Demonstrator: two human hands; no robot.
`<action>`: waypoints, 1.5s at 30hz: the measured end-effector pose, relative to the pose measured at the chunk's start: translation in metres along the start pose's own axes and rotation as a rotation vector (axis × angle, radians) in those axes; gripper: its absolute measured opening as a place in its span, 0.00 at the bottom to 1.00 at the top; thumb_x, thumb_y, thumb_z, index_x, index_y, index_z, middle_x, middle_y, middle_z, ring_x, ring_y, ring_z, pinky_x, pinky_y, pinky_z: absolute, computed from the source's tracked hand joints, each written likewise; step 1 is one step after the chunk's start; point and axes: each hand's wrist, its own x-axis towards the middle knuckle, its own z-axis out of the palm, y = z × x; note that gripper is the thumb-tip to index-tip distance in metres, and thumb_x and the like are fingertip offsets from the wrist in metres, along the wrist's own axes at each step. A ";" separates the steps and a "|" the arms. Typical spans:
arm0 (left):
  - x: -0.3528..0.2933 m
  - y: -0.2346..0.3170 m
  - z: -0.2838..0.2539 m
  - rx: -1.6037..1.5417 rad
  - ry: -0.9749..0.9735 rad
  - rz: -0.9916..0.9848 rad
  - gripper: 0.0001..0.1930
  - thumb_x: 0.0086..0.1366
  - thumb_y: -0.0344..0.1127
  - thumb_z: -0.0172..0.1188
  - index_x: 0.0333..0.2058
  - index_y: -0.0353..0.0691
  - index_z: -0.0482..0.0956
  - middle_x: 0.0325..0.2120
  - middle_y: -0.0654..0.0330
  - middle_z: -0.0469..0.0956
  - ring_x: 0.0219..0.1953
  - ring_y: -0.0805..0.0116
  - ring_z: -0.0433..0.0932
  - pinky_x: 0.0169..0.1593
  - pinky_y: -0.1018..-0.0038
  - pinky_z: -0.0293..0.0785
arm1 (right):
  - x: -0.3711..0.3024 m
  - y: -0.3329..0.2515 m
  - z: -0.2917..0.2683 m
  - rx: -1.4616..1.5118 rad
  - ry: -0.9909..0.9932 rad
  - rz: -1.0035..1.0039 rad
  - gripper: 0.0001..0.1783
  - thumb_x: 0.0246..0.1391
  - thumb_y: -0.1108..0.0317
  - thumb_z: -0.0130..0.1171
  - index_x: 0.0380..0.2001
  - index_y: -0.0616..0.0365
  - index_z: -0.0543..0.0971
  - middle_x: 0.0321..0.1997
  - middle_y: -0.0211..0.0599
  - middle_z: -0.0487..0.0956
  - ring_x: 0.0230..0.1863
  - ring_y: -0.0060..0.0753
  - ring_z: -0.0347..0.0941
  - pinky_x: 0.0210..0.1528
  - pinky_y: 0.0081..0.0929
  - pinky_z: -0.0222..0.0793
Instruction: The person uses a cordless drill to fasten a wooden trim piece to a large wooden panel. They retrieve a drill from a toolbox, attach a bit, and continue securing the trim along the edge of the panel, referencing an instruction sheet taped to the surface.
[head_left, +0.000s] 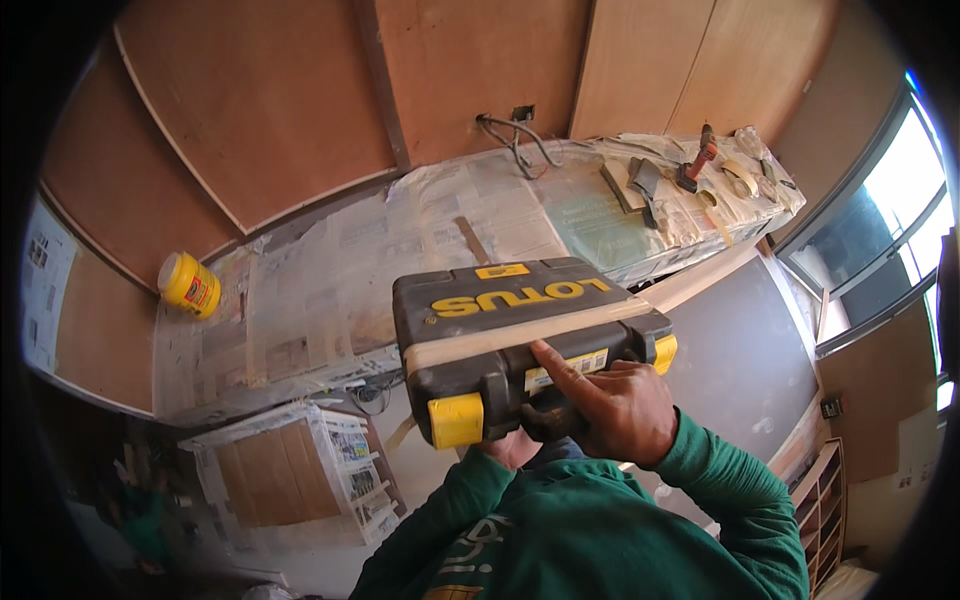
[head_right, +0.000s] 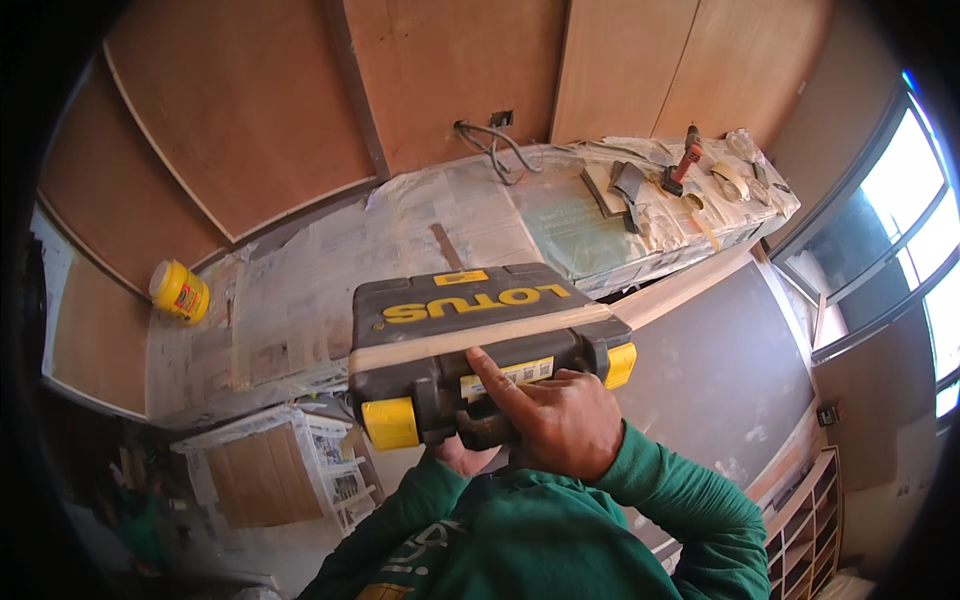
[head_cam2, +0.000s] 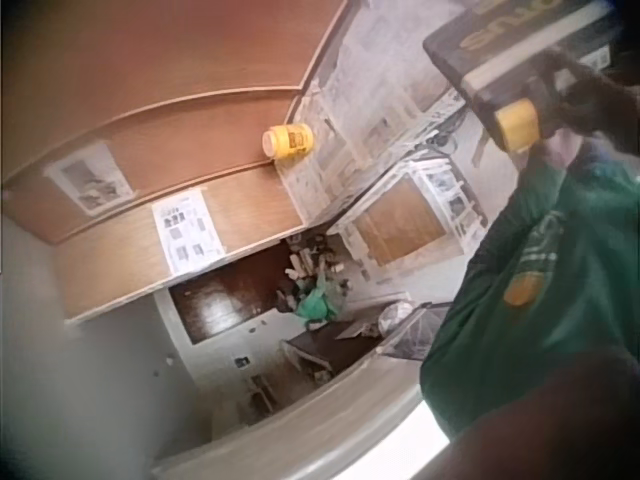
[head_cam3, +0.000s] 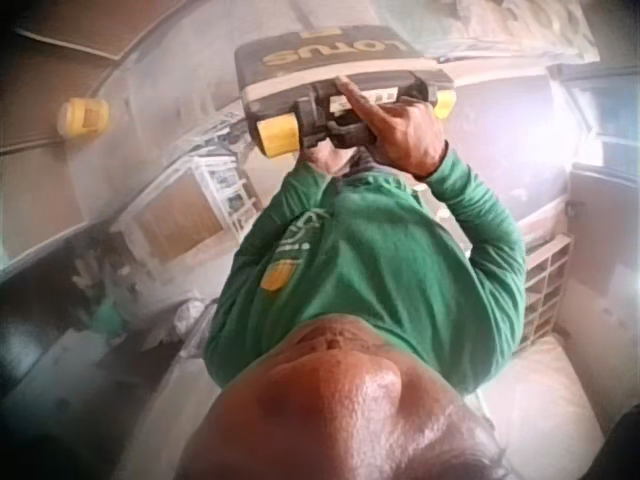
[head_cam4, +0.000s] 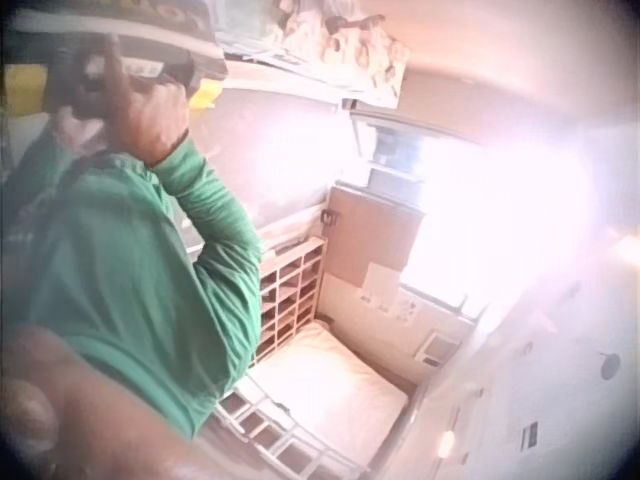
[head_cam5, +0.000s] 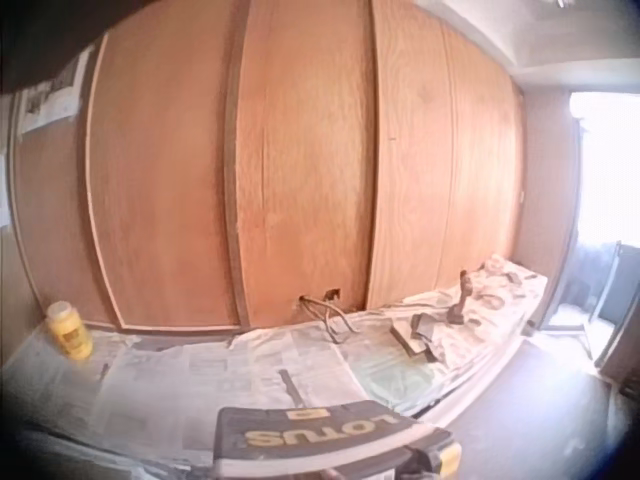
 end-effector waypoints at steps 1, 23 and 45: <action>0.021 -0.004 0.008 0.021 -0.041 -0.013 0.39 0.66 0.69 0.54 0.67 0.51 0.69 0.67 0.56 0.69 0.70 0.51 0.65 0.72 0.47 0.58 | 0.000 0.011 -0.002 -0.035 0.012 0.018 0.47 0.42 0.62 0.72 0.70 0.54 0.71 0.20 0.33 0.80 0.18 0.39 0.76 0.24 0.33 0.71; 0.372 -0.064 -0.084 -0.152 0.439 -0.079 0.35 0.75 0.65 0.40 0.70 0.48 0.61 0.71 0.55 0.63 0.71 0.53 0.63 0.74 0.49 0.54 | 0.089 0.326 0.062 -0.131 -0.127 -0.031 0.42 0.53 0.64 0.59 0.74 0.39 0.65 0.25 0.26 0.80 0.31 0.34 0.81 0.41 0.32 0.78; 0.256 0.046 -0.066 0.473 0.266 -0.827 0.31 0.75 0.61 0.48 0.60 0.40 0.72 0.57 0.50 0.79 0.54 0.60 0.80 0.57 0.59 0.78 | 0.057 0.330 0.130 -0.168 -0.112 0.115 0.48 0.49 0.66 0.63 0.76 0.38 0.62 0.24 0.23 0.75 0.28 0.29 0.75 0.34 0.30 0.66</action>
